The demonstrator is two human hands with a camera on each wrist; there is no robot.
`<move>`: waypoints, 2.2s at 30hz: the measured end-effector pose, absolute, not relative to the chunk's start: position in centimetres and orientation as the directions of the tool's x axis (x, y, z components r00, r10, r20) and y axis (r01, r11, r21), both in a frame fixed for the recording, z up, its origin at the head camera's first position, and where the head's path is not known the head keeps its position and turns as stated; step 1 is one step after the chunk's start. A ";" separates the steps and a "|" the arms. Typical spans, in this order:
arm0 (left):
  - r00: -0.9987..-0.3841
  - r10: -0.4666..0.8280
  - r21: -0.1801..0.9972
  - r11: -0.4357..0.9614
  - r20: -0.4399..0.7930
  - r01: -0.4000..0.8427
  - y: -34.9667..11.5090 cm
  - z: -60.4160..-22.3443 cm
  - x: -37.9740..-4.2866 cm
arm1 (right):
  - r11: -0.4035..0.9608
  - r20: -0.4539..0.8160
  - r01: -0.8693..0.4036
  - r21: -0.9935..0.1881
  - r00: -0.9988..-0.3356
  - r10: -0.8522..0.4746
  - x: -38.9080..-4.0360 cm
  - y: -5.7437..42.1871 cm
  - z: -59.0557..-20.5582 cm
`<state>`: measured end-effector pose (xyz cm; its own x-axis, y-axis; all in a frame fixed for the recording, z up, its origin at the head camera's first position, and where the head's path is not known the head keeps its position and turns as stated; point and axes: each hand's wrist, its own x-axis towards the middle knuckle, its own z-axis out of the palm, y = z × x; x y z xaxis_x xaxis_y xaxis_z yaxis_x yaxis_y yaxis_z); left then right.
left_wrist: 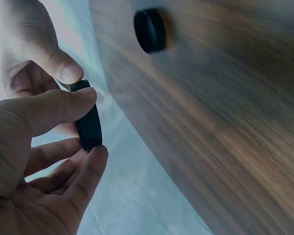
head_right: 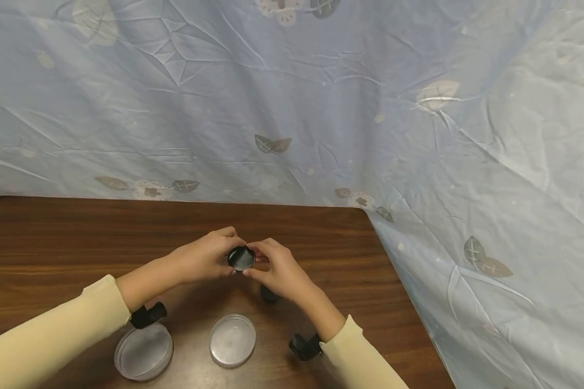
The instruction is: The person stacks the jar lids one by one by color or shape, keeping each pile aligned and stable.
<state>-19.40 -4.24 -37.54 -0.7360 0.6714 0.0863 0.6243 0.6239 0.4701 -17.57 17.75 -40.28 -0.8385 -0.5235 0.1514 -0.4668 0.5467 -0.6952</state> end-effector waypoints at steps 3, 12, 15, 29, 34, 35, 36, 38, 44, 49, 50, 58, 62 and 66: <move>-0.719 0.689 0.465 0.610 0.089 0.642 -3.3 -37.2 -18.8 | 0.562 0.155 -0.463 -0.686 -0.846 -0.509 -16.5 18.8 -40.0; -0.712 0.701 0.472 0.613 0.044 0.633 -0.9 -37.5 -17.3 | 0.592 0.142 -0.430 -0.681 -0.872 -0.469 -14.2 20.9 -40.3; -0.706 0.708 0.455 0.623 0.016 0.636 0.1 -38.0 -17.0 | 0.595 0.141 -0.420 -0.685 -0.878 -0.458 -13.5 21.8 -40.8; -0.635 0.768 0.361 0.618 -0.086 0.698 4.8 -40.4 -15.1 | 0.658 0.149 -0.381 -0.650 -0.912 -0.381 -9.6 25.8 -44.4; -0.616 0.780 0.308 0.617 -0.114 0.724 5.9 -41.0 -14.8 | 0.630 0.123 -0.342 -0.697 -0.923 -0.364 -8.6 26.2 -45.0; -0.611 0.783 0.297 0.614 -0.116 0.731 6.1 -41.0 -14.8 | 0.627 0.118 -0.332 -0.705 -0.926 -0.357 -8.4 26.3 -45.1; -0.606 0.786 0.291 0.611 -0.118 0.736 6.3 -41.1 -14.8 | 0.626 0.111 -0.319 -0.712 -0.931 -0.349 -8.2 26.4 -45.2; -0.596 0.795 0.286 0.601 -0.116 0.746 6.7 -41.3 -14.9 | 0.628 0.101 -0.297 -0.719 -0.939 -0.328 -7.9 26.6 -45.3; -0.573 0.811 0.276 0.582 -0.122 0.765 7.7 -42.1 -14.7 | 0.651 0.081 -0.255 -0.715 -0.955 -0.285 -7.4 27.2 -45.9; -0.554 0.822 0.260 0.569 -0.134 0.781 8.1 -42.6 -14.5 | 0.669 0.063 -0.228 -0.707 -0.963 -0.261 -7.1 27.6 -46.4; -0.550 0.824 0.255 0.566 -0.137 0.784 8.2 -42.7 -14.4 | 0.670 0.063 -0.230 -0.706 -0.962 -0.264 -7.1 27.6 -46.5; -0.540 0.826 0.282 0.562 -0.160 0.777 8.5 -42.9 -14.1 | 0.667 0.036 -0.222 -0.711 -0.959 -0.281 -6.8 28.0 -46.8; -0.527 0.833 0.297 0.552 -0.168 0.779 8.6 -43.1 -14.0 | 0.675 0.001 -0.197 -0.711 -0.960 -0.279 -6.8 28.1 -47.0; -0.520 0.837 0.294 0.546 -0.170 0.784 8.6 -43.3 -13.9 | 0.671 -0.013 -0.186 -0.718 -0.960 -0.280 -6.7 28.2 -47.2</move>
